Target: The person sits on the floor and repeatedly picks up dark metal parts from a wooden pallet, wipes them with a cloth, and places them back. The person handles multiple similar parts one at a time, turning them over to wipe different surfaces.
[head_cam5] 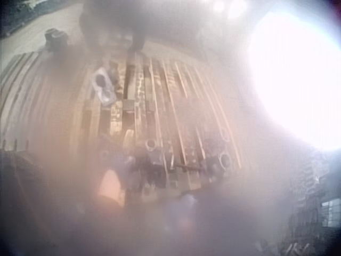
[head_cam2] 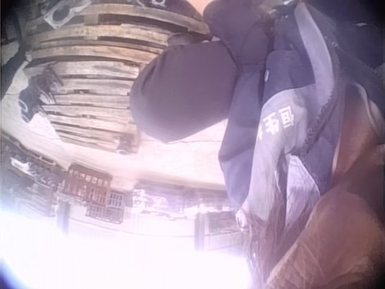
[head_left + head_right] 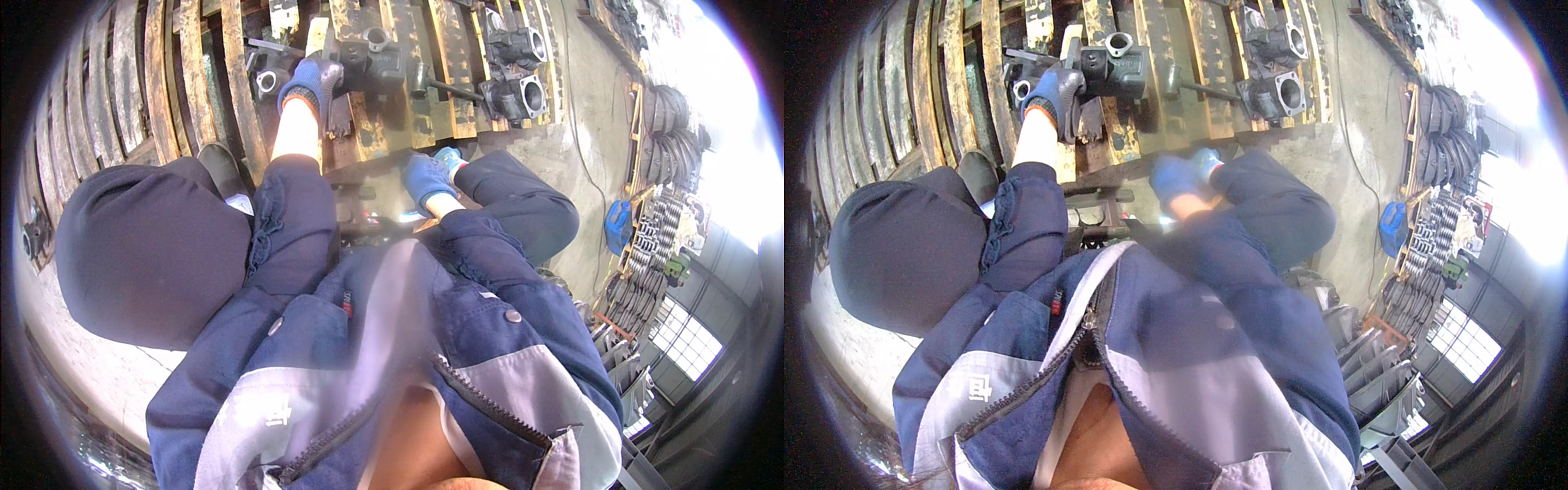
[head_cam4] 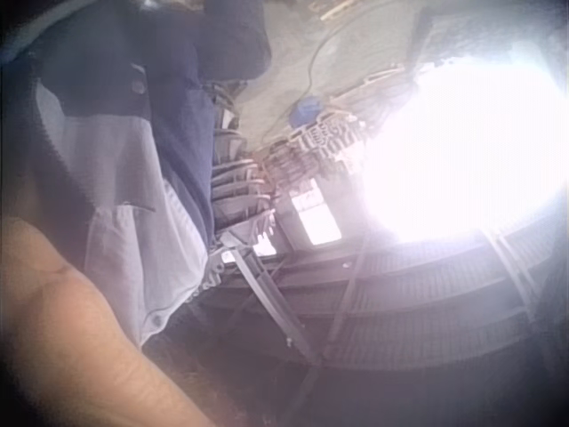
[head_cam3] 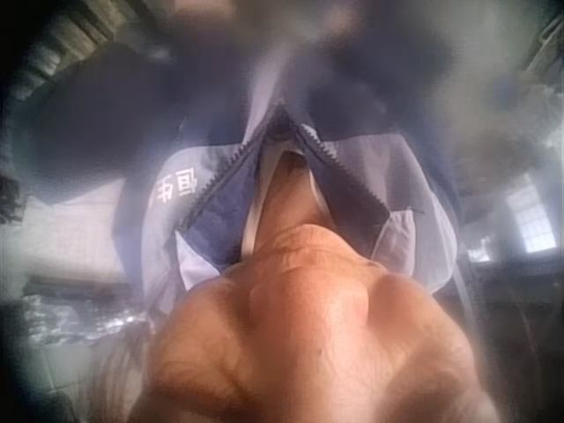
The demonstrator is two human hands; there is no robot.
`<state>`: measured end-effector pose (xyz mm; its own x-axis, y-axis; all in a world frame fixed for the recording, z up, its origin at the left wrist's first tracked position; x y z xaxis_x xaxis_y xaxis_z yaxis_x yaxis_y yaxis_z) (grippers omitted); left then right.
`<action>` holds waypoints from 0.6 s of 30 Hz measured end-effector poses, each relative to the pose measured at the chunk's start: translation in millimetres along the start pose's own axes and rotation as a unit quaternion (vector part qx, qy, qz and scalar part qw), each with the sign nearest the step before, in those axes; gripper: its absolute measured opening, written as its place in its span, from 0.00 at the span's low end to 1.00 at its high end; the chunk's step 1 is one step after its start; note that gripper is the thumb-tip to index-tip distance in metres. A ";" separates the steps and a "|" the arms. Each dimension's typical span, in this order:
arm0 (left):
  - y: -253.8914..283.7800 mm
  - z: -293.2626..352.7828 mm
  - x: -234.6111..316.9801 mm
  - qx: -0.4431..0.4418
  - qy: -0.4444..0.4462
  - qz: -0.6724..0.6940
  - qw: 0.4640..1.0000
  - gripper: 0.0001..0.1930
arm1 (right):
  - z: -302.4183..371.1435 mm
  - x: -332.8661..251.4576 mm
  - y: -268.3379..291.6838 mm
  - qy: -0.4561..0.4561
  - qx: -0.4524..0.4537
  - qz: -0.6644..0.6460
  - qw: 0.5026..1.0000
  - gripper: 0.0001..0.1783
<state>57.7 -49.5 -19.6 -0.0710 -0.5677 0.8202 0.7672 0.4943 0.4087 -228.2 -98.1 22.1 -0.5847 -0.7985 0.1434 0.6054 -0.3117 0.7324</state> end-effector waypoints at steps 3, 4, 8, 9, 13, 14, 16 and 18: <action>-2.4 -4.7 -5.0 -0.001 -0.004 -0.001 1.000 0.11 | -1.4 5.9 3.5 -0.066 0.002 -0.076 0.995 0.14; -3.1 -5.6 -7.5 0.001 -0.004 0.003 1.000 0.11 | -3.7 4.3 2.2 -0.056 0.005 -0.062 0.997 0.14; -8.4 -11.0 -0.7 -0.015 -0.086 -0.099 0.991 0.12 | -10.5 0.5 -12.8 -0.015 0.011 -0.029 0.999 0.14; -7.4 -12.3 -4.4 -0.010 -0.056 -0.066 0.996 0.12 | -11.7 1.1 -16.7 -0.014 0.008 -0.019 1.000 0.14; -6.8 -9.2 -1.9 -0.018 -0.048 -0.076 0.996 0.12 | -11.5 -0.9 -27.6 -0.011 -0.014 -0.042 0.999 0.15; -6.1 -7.7 -0.6 -0.020 -0.048 -0.080 0.995 0.12 | -10.9 -3.7 -27.8 0.002 -0.007 -0.033 0.999 0.15; -5.0 -4.8 1.3 -0.022 -0.045 -0.089 0.995 0.12 | -7.3 -10.9 -32.1 0.050 -0.003 0.008 0.999 0.15; -4.9 -3.1 2.4 -0.026 -0.045 -0.099 0.994 0.12 | -4.7 -18.5 -41.3 0.118 -0.008 0.074 0.990 0.16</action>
<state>55.8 -55.3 -20.9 -0.2782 -0.5878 0.7597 0.7640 0.3439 0.5459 -239.8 -72.9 -13.9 -0.3468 -0.9338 0.0876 0.6852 -0.1885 0.7035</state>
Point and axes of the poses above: each hand's wrist, its own z-axis away from the middle knuckle, its own y-axis out of the back of the hand, x = y × z, the point moved 8 cm from there along -z, towards the middle knuckle, and after that the axes turned 7 degrees about x, right-handed, at the moved point
